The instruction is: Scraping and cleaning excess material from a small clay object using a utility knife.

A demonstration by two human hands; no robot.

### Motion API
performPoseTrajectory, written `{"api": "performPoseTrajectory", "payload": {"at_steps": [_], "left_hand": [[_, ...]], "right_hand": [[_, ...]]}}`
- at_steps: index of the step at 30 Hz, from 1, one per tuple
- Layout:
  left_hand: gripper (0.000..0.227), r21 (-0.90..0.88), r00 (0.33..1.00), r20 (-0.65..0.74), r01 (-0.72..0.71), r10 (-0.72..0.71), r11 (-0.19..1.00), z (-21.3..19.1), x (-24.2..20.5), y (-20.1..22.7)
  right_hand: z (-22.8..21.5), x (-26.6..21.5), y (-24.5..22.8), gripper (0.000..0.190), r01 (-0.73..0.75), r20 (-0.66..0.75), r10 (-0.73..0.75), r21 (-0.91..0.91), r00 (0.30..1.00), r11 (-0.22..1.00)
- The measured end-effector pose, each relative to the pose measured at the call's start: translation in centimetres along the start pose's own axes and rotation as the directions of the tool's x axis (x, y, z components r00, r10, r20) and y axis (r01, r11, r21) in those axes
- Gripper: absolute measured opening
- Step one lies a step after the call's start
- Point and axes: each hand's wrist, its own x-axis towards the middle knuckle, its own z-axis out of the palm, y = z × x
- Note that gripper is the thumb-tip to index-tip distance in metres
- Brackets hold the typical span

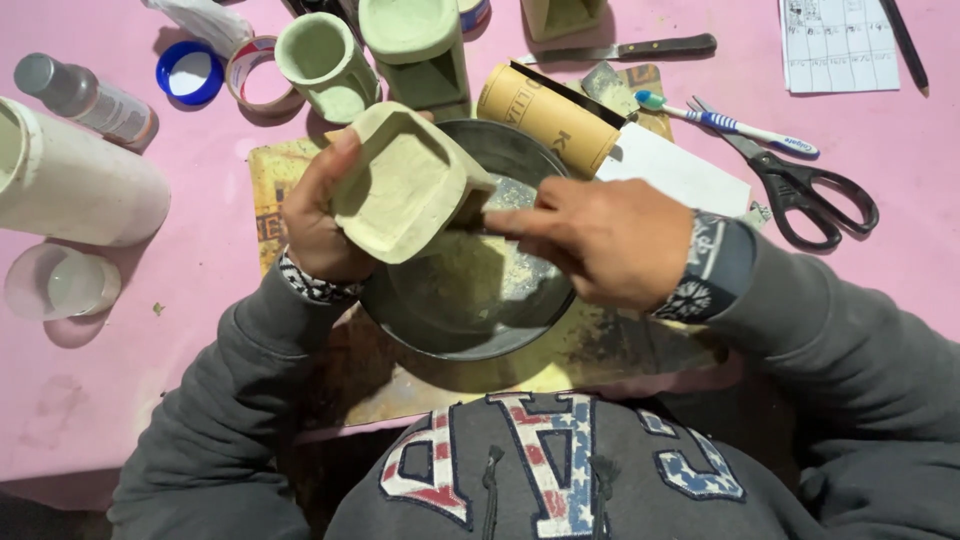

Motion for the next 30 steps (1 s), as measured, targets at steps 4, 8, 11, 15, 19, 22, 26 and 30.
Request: {"api": "performPoseTrajectory", "payload": {"at_steps": [4, 8, 11, 15, 19, 22, 26, 30], "left_hand": [[0.051, -0.037, 0.994, -0.104, -0.041, 0.037, 0.998, -2.0, 0.7, -0.6], [0.052, -0.246, 0.995, -0.09, 0.03, -0.053, 0.969, -1.6, 0.7, 0.3], [0.054, -0.307, 0.991, -0.042, 0.105, -0.123, 0.946, -1.9, 0.5, 0.7], [0.055, -0.285, 0.982, -0.061, 0.154, -0.178, 0.946, -2.2, 0.2, 0.9], [0.056, -0.269, 0.965, -0.132, 0.187, -0.228, 0.945, -2.1, 0.0, 0.9], [0.053, -0.269, 0.971, -0.102, 0.184, -0.217, 0.946, -3.0, 0.1, 0.5], [0.052, -0.309, 0.975, -0.034, 0.197, -0.217, 0.931, -3.4, 0.0, 0.2], [0.053, -0.238, 0.972, -0.058, 0.207, -0.227, 0.949, -3.2, -0.1, 0.6]], "right_hand": [[-0.9, -0.9, 0.6, 0.06, 0.014, 0.208, -0.026, 0.058, 0.978, 0.998], [-2.5, -2.8, 0.7, 0.061, -0.039, 0.168, 0.023, 0.094, 0.986, 0.995], [-1.5, -4.3, 0.9, 0.06, -0.005, -0.038, 0.013, 0.216, 0.999, 0.976], [0.2, -5.3, 0.0, 0.052, -0.109, -0.14, 0.182, 0.414, 0.973, 0.904], [2.0, -6.7, -0.2, 0.044, -0.08, -0.199, 0.241, 0.591, 0.95, 0.803], [2.8, -7.3, 0.1, 0.044, -0.181, -0.084, 0.379, 0.771, 0.921, 0.611], [3.2, -7.1, -1.0, 0.039, -0.151, -0.009, 0.433, 0.931, 0.901, 0.333], [4.1, -6.7, -1.2, 0.037, -0.186, 0.074, 0.453, 0.961, 0.888, 0.207]]}}
